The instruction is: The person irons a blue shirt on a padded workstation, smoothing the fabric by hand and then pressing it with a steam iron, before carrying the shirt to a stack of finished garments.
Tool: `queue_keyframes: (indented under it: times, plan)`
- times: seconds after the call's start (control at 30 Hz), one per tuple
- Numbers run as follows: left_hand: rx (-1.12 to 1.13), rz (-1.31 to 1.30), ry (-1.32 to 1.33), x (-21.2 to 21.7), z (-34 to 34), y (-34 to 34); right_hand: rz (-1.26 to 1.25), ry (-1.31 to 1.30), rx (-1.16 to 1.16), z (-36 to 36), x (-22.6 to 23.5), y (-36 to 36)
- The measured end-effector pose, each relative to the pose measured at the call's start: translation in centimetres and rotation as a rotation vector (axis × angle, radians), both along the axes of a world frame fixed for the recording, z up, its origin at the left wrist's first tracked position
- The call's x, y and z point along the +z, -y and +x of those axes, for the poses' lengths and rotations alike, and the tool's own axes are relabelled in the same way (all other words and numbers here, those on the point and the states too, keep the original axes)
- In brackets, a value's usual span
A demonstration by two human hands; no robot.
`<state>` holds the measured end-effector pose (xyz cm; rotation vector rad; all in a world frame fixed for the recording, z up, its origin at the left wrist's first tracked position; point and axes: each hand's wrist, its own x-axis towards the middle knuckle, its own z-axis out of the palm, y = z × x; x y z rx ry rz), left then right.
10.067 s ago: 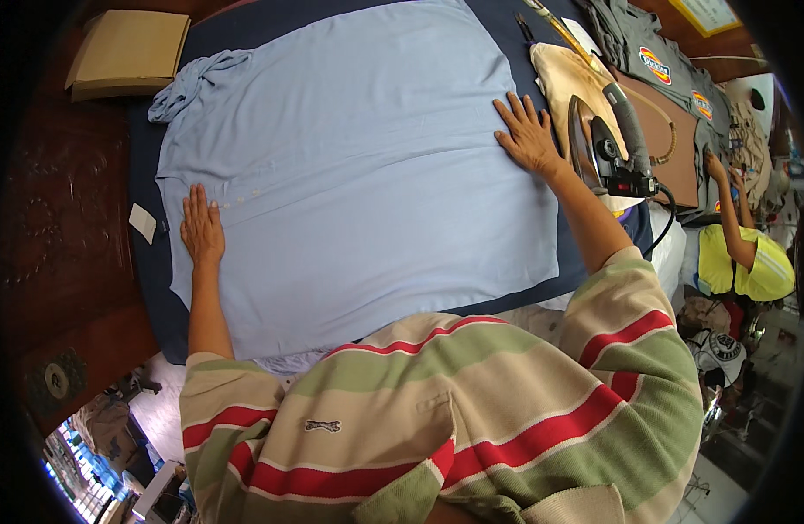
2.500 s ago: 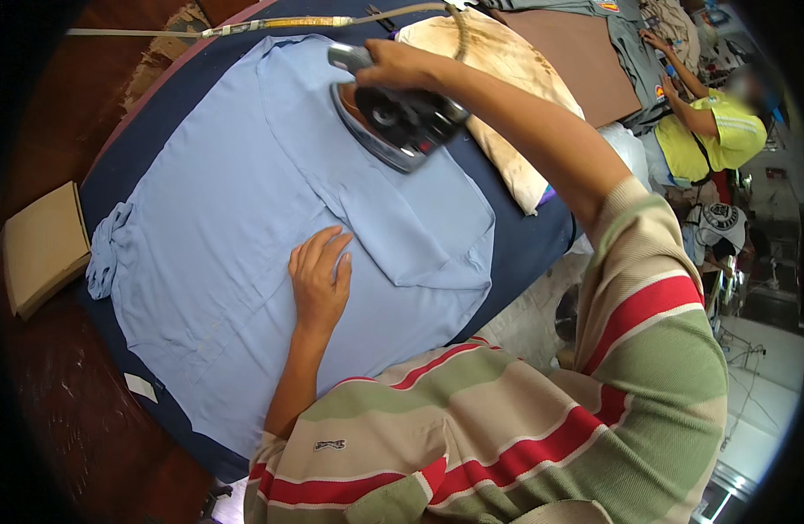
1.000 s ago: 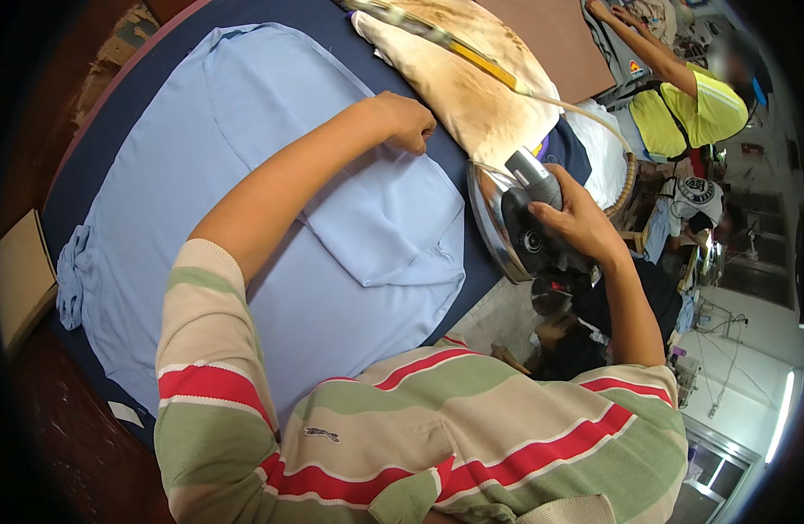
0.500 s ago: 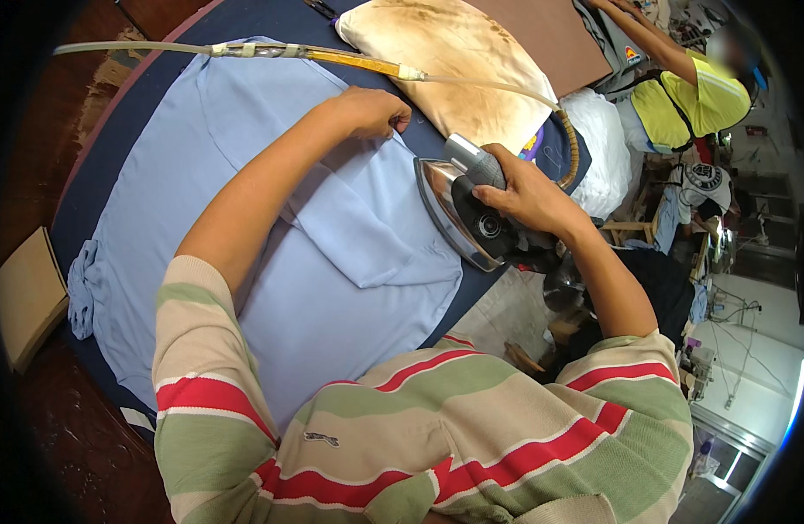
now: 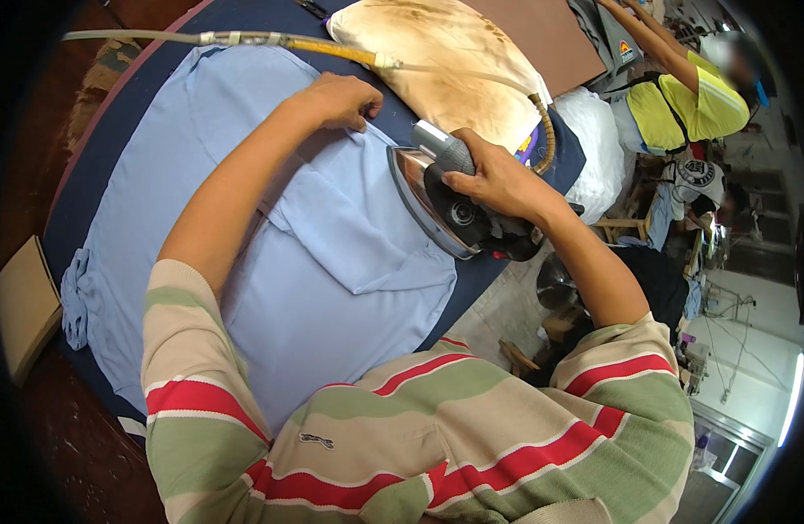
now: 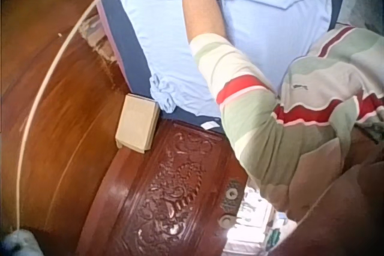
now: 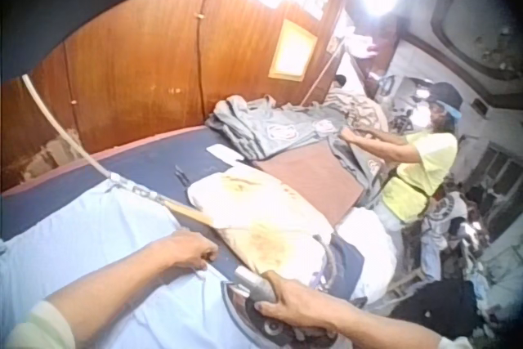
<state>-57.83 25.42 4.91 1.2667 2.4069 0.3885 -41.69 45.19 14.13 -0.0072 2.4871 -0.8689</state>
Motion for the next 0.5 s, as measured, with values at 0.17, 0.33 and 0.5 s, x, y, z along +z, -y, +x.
queue_keyframes:
  times: [0.17,0.33,0.5]
  plan:
    - [0.092,-0.043,0.001,0.6,-1.8,2.9,-0.016,-0.017,-0.014,-0.6,0.6,0.3]
    - [0.09,-0.022,-0.012,0.1,-2.2,3.0,-0.031,-0.111,0.046,-2.0,0.1,0.9]
    - [0.089,-0.026,-0.02,-0.4,-2.4,2.9,-0.05,-0.088,0.082,-2.9,-0.7,1.7]
